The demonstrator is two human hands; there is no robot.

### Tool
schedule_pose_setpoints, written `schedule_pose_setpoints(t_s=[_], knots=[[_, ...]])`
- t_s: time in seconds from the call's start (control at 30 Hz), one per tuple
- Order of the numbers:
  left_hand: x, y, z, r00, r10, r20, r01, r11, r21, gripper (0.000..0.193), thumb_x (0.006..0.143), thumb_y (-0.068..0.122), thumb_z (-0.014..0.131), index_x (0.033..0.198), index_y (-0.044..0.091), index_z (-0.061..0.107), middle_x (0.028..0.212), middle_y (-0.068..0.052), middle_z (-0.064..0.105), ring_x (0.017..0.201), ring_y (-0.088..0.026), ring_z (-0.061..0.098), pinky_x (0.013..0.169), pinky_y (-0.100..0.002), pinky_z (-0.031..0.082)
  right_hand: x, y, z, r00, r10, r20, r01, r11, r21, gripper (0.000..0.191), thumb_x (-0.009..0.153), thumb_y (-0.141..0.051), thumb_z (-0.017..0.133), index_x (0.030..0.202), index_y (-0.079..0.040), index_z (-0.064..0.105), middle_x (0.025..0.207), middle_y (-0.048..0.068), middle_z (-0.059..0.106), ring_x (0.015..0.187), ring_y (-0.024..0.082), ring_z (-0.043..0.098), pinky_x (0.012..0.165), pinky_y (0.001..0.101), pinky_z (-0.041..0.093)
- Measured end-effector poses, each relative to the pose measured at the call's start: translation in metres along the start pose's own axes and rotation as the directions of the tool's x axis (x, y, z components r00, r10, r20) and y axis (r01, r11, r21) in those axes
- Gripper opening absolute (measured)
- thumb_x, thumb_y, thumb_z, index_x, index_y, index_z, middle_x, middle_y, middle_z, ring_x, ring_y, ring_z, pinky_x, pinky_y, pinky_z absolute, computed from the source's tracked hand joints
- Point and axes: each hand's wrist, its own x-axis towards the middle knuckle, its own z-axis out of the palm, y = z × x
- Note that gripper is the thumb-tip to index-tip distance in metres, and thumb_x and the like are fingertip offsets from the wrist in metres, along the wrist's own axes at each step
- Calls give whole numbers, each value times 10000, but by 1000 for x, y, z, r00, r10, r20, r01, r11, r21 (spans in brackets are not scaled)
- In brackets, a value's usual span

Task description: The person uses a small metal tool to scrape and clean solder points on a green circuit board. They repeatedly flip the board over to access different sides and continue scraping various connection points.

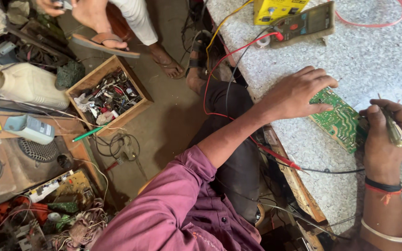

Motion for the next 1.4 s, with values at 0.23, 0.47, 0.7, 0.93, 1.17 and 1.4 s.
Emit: schedule_pose_setpoints(t_s=[0.23,0.47,0.7,0.93,1.17,1.4], knots=[[-11,-12,-4,1000,7,-11,-8,999,-46,538,843,449,795,1237,125,625,1228,-64,660,1204,-271,621,1044,-406,524,-1,-6,13,1000,-7,4,7,1000,-30,140,1146,-82,684,1213,41,684,1004,93,710,882,79,650,832,221,518],[-15,-14,-4,999,18,-35,-21,995,-97,527,831,375,815,1245,114,619,1211,-85,659,1204,-298,610,1040,-420,510,-2,-37,24,935,-286,211,352,826,-440,532,849,-261,854,1292,-53,646,1118,96,708,976,241,634,887,384,497],[-22,-14,-11,999,0,-38,-5,993,-121,476,832,318,831,1216,112,641,1150,-82,661,1144,-309,630,963,-425,528,-5,-55,36,922,-290,258,386,750,-537,641,753,-382,889,1267,-66,671,1084,119,713,1016,320,646,934,465,483],[-27,-13,-23,1000,4,13,-3,996,-88,405,815,273,838,1149,104,683,1091,-80,656,1090,-312,647,921,-434,535,-9,-55,38,910,-333,246,413,777,-475,723,771,-421,862,1343,-54,617,1205,138,686,1117,330,619,993,463,462],[-27,-10,-29,999,-15,29,18,994,-109,417,817,277,843,1152,90,679,1087,-97,663,1056,-326,654,877,-438,532,-10,-63,43,904,-294,311,421,741,-523,863,703,-523,865,1383,-77,578,1295,142,664,1175,344,598,997,488,438],[-27,-8,-32,998,-29,49,34,993,-109,407,814,272,842,1144,91,686,1064,-93,664,1034,-319,659,860,-436,532,-8,-59,50,883,-298,363,464,669,-580,1002,639,-599,888,1402,-61,523,1274,174,634,1181,359,583,966,506,423]])
